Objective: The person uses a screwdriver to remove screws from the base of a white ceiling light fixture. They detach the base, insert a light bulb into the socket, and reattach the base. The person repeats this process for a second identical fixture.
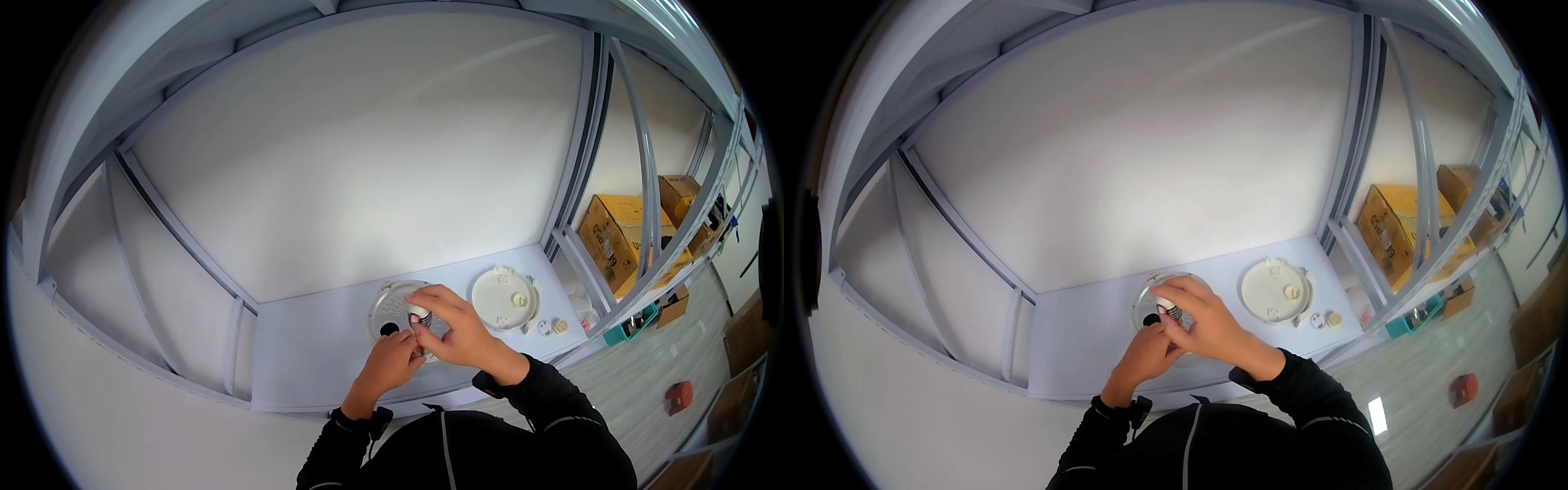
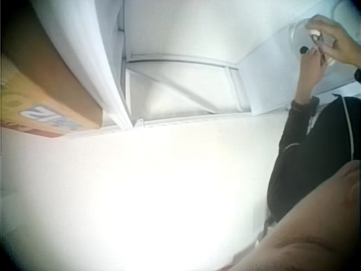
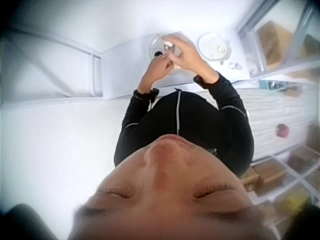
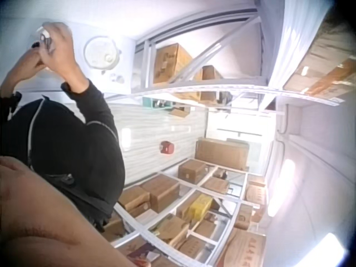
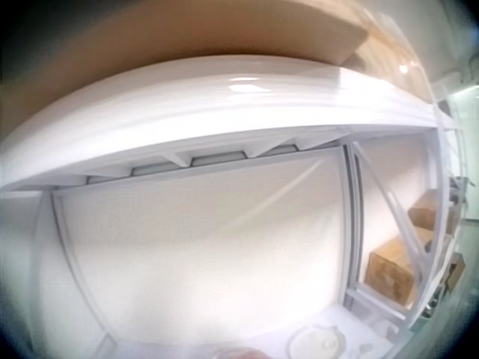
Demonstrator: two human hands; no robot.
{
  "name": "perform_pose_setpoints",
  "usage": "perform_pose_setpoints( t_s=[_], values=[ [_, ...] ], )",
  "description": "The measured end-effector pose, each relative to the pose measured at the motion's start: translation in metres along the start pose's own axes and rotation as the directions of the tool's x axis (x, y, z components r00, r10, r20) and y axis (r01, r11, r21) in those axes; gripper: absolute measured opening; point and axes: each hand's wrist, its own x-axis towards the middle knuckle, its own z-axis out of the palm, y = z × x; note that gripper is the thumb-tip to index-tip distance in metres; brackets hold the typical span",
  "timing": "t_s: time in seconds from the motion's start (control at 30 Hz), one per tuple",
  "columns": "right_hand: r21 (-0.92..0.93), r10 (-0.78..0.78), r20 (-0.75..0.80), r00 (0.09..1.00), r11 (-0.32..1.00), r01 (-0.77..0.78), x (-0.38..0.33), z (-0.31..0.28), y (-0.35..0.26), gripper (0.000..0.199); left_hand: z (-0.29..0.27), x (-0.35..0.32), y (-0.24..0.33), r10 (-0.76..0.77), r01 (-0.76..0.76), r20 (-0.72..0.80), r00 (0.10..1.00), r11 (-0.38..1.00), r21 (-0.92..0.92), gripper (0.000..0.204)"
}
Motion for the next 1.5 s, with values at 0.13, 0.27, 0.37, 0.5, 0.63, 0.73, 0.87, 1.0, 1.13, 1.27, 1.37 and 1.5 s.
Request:
perform_pose_setpoints(
  t_s=[0.13,0.27,0.37,0.5,0.63,0.73,0.87,1.0,1.13,1.27,1.37,1.5],
  values=[
    [0.023,-0.094,0.008,0.996,0.995,0.093,0.004,0.002,-0.001,0.049,-0.004,0.000,0.003,0.015,-0.015,-0.010,1.000,1.000,0.006,0.018],
    [-0.022,-0.122,0.031,0.992,0.992,0.122,0.006,0.002,0.001,0.052,-0.002,0.003,0.003,-0.020,0.020,0.030,0.999,1.000,-0.009,0.015],
    [0.029,-0.014,0.075,0.997,1.000,0.012,0.002,0.000,0.001,0.052,-0.003,0.003,0.005,-0.018,0.018,0.002,1.000,1.000,-0.019,0.014],
    [0.004,-0.085,0.033,0.996,0.996,0.084,0.006,0.002,0.001,0.052,-0.005,0.002,0.004,-0.004,0.004,-0.015,1.000,0.999,-0.041,0.017],
    [-0.118,-0.155,0.012,0.988,0.981,0.155,0.010,0.001,-0.004,0.056,-0.006,0.004,0.005,-0.031,0.032,0.011,0.999,0.997,-0.068,0.024],
    [-0.037,-0.029,0.067,0.997,0.999,0.031,0.000,0.004,0.008,0.055,-0.005,0.005,0.003,-0.014,0.016,0.032,0.999,0.997,-0.079,0.026],
    [-0.009,-0.132,-0.018,0.991,0.991,0.132,0.006,0.010,0.006,0.055,-0.003,0.002,0.005,-0.015,0.015,0.002,1.000,1.000,-0.003,0.026],
    [-0.034,-0.163,-0.018,0.986,0.986,0.162,0.009,0.008,0.003,0.053,0.001,0.002,0.002,-0.017,0.017,0.007,1.000,1.000,-0.004,0.025],
    [-0.038,-0.112,-0.013,0.994,0.993,0.112,0.005,0.006,0.005,0.052,0.010,0.002,-0.005,0.027,-0.027,-0.045,0.999,1.000,-0.008,0.023],
    [0.063,-0.119,0.026,0.993,0.991,0.117,0.005,0.006,0.007,0.054,0.009,0.001,-0.004,-0.008,0.008,-0.002,1.000,1.000,0.014,0.023],
    [0.017,-0.144,0.067,0.987,0.989,0.144,0.005,0.004,0.000,0.055,0.010,0.000,-0.007,-0.014,0.013,0.032,0.999,1.000,0.027,0.024],
    [-0.072,0.026,0.087,0.996,0.997,-0.019,0.005,0.003,-0.009,0.054,0.012,0.000,-0.010,0.007,-0.007,-0.008,1.000,1.000,-0.020,0.025]
  ],
)
